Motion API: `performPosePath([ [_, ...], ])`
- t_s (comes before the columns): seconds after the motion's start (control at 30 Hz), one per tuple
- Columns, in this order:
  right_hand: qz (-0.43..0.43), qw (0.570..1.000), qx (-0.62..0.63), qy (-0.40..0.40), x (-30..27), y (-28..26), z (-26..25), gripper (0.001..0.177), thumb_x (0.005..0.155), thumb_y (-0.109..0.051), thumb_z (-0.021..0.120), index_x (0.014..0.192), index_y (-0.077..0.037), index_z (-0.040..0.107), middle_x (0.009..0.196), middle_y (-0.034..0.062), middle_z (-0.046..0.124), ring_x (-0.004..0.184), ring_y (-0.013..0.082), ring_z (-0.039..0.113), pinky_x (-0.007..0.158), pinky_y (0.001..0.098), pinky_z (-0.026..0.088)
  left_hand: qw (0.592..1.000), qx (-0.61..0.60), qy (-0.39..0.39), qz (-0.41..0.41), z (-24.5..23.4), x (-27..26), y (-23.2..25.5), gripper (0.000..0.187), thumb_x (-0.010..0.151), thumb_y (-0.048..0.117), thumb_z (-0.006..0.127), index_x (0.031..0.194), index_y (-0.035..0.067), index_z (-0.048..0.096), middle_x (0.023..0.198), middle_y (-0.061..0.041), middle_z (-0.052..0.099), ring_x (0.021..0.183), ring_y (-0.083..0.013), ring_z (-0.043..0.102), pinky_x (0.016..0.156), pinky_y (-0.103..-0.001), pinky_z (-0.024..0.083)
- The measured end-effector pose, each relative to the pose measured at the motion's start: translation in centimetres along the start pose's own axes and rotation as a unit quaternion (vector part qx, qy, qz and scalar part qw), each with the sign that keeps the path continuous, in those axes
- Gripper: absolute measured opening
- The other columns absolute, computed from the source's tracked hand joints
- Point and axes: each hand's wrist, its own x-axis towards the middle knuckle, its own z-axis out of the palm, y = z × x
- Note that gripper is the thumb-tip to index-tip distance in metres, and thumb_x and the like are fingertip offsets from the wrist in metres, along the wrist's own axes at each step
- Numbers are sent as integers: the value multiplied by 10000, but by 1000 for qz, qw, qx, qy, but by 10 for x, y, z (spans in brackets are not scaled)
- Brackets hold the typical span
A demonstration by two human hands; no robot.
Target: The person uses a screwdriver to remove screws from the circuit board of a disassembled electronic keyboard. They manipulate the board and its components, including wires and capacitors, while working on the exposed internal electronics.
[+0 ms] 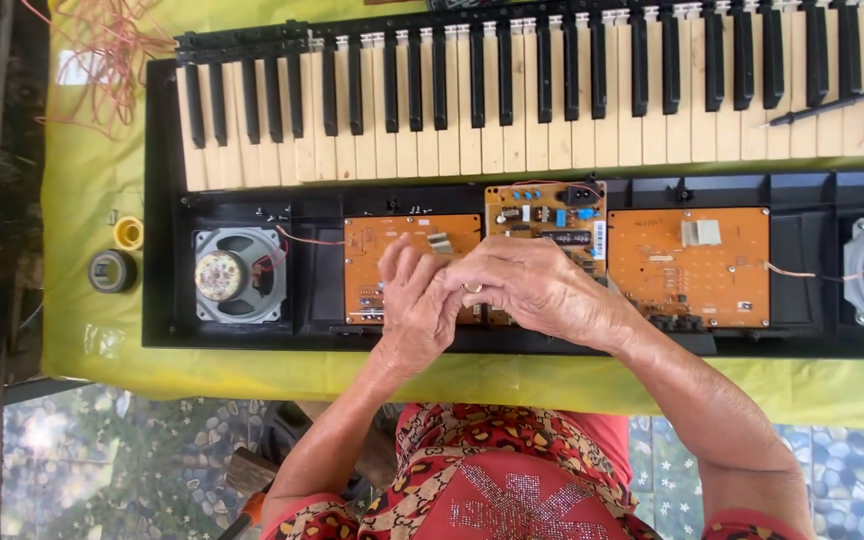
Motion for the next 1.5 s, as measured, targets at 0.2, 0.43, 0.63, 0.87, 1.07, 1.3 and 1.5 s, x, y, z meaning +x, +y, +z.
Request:
performPosePath([
  [0.2, 15, 998, 0, 61, -10, 41, 26, 178, 895, -165, 785, 1024, -68, 708, 756, 39, 586, 591, 175, 604, 551, 288, 539, 997, 40, -13, -61, -38, 6, -34, 285, 942, 100, 586, 1204, 103, 700, 916, -17, 615, 905, -197, 550, 1162, -538, 303],
  [0.43, 41, 992, 12, 121, -24, 54, 34, 173, 882, -180, 804, 1017, -97, 735, 763, 32, 612, 581, 150, 624, 548, 266, 553, 989, 133, -69, -16, -29, 16, -85, 102, 894, 86, 753, 989, 124, 753, 831, 4, 634, 850, -190, 574, 1017, -444, 398],
  [0.63, 100, 931, 85, 339, -22, 52, -18, 160, 1088, -150, 585, 1106, 8, 606, 936, 188, 723, 671, 150, 692, 536, 210, 576, 963, 224, -146, -41, -6, 10, -100, 114, 826, 223, 814, 884, 146, 752, 783, -17, 603, 812, -187, 536, 905, -401, 398],
  [0.87, 114, 957, 104, 246, -3, 70, 11, 145, 982, 18, 676, 1126, 8, 685, 940, 210, 717, 758, 210, 712, 677, 297, 639, 970, 202, -137, -22, -8, 14, -97, 73, 800, 111, 767, 864, 143, 754, 833, -26, 610, 850, -199, 519, 916, -418, 387],
  [1.07, 101, 967, 79, 219, 7, 73, 23, 172, 959, 6, 704, 1131, -9, 705, 876, 171, 695, 736, 194, 690, 702, 322, 623, 973, 182, -140, 1, -8, 16, -91, 178, 737, 40, 722, 895, 120, 746, 898, -45, 595, 881, -237, 523, 916, -434, 386],
  [1.3, 126, 956, 101, 245, 0, 79, 23, 193, 949, -19, 725, 1141, -20, 721, 864, 124, 677, 754, 159, 718, 753, 300, 634, 975, 189, -118, -14, -8, 18, -91, 233, 728, 16, 698, 935, 112, 743, 922, -26, 564, 912, -222, 519, 959, -428, 377],
  [1.5, 159, 949, 94, 255, -1, 66, 12, 168, 942, -53, 750, 1109, -38, 735, 825, 90, 676, 757, 151, 746, 766, 290, 627, 980, 179, -90, -10, -11, 26, -88, 185, 785, 57, 672, 945, 131, 730, 899, -5, 553, 890, -214, 528, 927, -399, 377],
])
